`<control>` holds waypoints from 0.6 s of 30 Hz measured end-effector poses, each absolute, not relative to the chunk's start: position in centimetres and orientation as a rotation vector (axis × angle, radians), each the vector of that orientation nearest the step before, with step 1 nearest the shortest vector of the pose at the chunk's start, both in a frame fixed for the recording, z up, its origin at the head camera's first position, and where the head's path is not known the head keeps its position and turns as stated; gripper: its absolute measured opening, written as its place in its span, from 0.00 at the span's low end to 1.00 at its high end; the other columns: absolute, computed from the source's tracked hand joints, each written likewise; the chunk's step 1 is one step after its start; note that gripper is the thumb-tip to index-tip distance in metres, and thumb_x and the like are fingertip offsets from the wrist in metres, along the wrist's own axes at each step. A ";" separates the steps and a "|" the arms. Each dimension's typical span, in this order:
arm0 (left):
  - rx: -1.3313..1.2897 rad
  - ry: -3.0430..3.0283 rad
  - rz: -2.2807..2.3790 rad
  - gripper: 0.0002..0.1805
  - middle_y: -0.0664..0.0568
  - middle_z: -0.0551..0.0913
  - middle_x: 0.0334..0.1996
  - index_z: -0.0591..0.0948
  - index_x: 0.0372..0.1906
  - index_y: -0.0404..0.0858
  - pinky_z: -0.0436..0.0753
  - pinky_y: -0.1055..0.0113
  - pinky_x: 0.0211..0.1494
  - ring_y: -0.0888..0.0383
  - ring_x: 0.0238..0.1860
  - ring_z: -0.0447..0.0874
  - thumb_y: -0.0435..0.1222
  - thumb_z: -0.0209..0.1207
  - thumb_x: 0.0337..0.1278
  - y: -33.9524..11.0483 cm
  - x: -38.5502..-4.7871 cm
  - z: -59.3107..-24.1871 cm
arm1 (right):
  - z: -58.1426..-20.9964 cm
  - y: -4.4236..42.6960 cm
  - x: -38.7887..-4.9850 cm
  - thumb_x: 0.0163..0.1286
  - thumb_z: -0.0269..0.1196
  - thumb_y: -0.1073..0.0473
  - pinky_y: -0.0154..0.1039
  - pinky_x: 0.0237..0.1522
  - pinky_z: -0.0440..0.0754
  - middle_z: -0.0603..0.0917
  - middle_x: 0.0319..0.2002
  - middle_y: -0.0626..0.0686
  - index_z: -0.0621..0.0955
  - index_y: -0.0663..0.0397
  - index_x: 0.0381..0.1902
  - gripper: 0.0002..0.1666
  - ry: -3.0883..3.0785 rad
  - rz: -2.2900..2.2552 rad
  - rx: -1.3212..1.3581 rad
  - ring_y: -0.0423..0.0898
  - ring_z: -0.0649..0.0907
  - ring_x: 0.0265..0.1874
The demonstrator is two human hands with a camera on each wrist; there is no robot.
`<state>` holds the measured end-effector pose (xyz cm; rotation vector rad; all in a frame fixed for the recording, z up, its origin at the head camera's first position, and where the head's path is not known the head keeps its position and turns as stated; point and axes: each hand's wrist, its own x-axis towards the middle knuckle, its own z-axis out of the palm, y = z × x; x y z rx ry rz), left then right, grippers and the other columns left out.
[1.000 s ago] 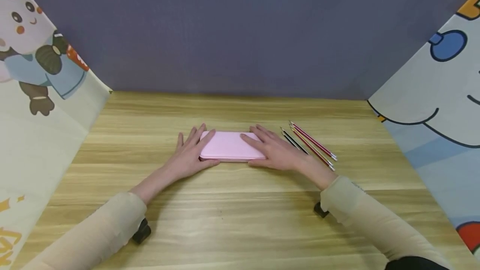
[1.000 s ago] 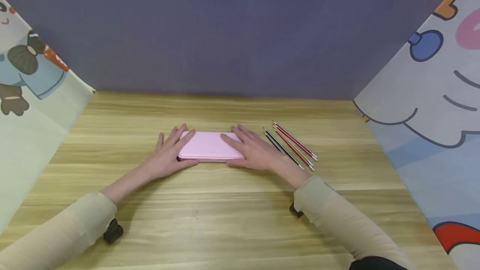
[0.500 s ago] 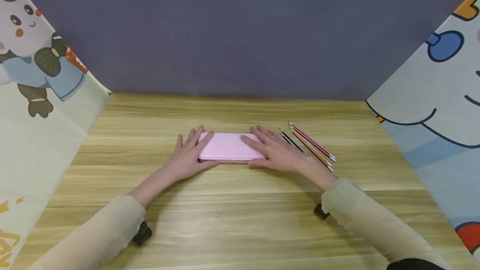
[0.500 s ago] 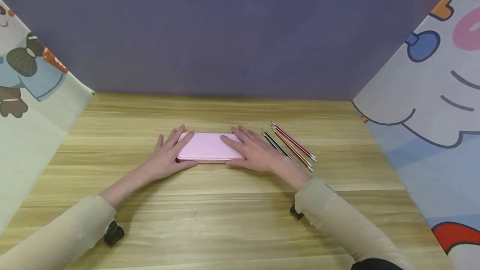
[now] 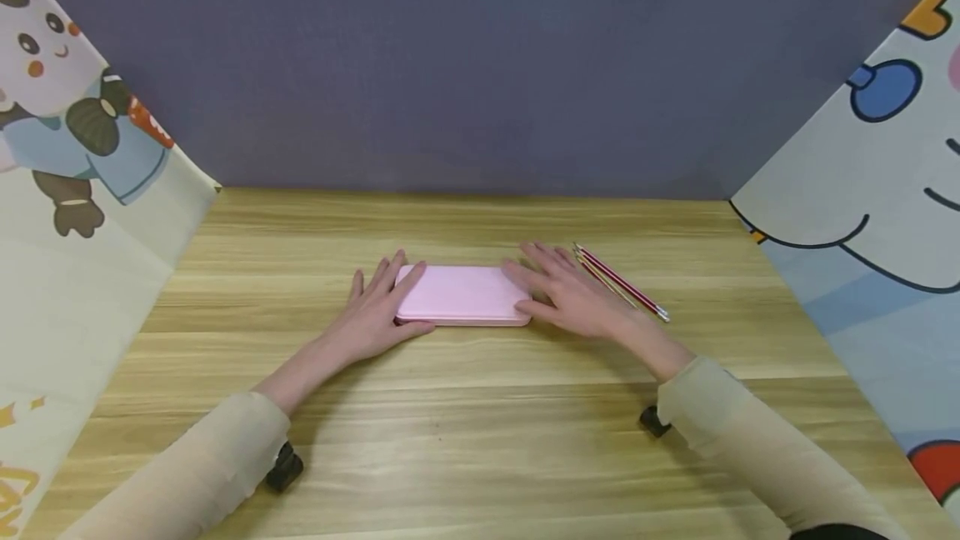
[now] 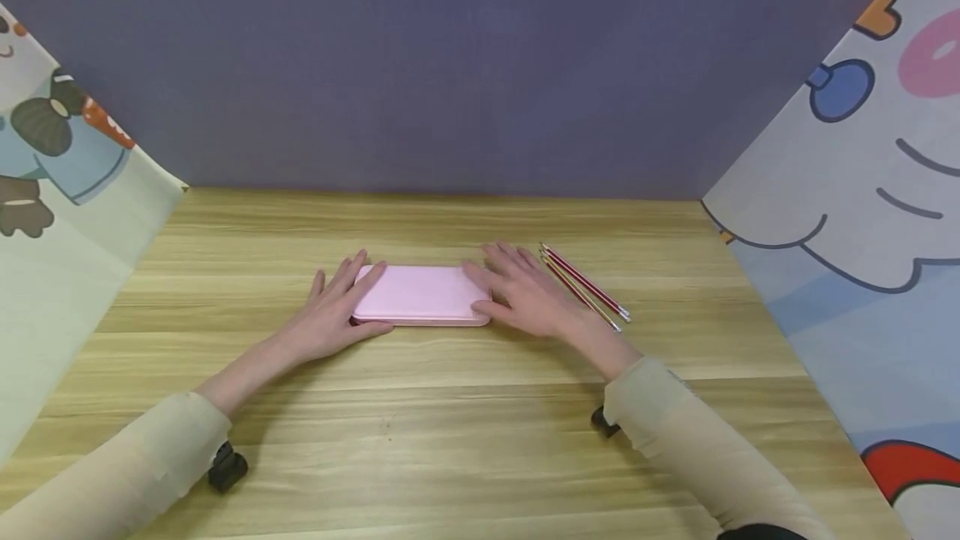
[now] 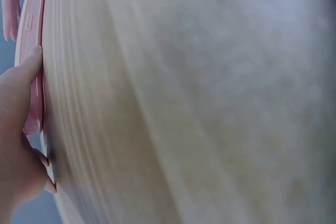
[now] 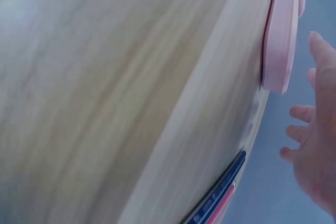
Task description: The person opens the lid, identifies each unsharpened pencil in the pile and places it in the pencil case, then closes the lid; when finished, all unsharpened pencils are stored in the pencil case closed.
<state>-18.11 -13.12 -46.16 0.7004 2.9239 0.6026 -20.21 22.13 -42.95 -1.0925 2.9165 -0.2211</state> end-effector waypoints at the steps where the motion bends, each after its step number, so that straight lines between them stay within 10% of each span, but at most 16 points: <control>1: 0.703 2.928 0.603 0.54 0.37 0.40 0.84 0.50 0.84 0.50 0.39 0.25 0.79 0.31 0.83 0.41 0.64 0.61 0.62 -13.1 -18.1 -46.1 | -42.8 22.3 -20.3 0.78 0.51 0.33 0.67 0.81 0.53 0.54 0.83 0.61 0.55 0.32 0.83 0.41 2.927 -0.224 -1.085 0.62 0.54 0.83; 18: 0.692 2.880 0.678 0.64 0.38 0.37 0.85 0.46 0.84 0.45 0.37 0.27 0.81 0.34 0.84 0.39 0.66 0.67 0.53 -13.6 -18.2 -45.8 | -41.9 26.7 -21.0 0.77 0.58 0.38 0.70 0.79 0.56 0.58 0.82 0.61 0.60 0.34 0.81 0.40 3.061 -0.338 -0.930 0.65 0.56 0.82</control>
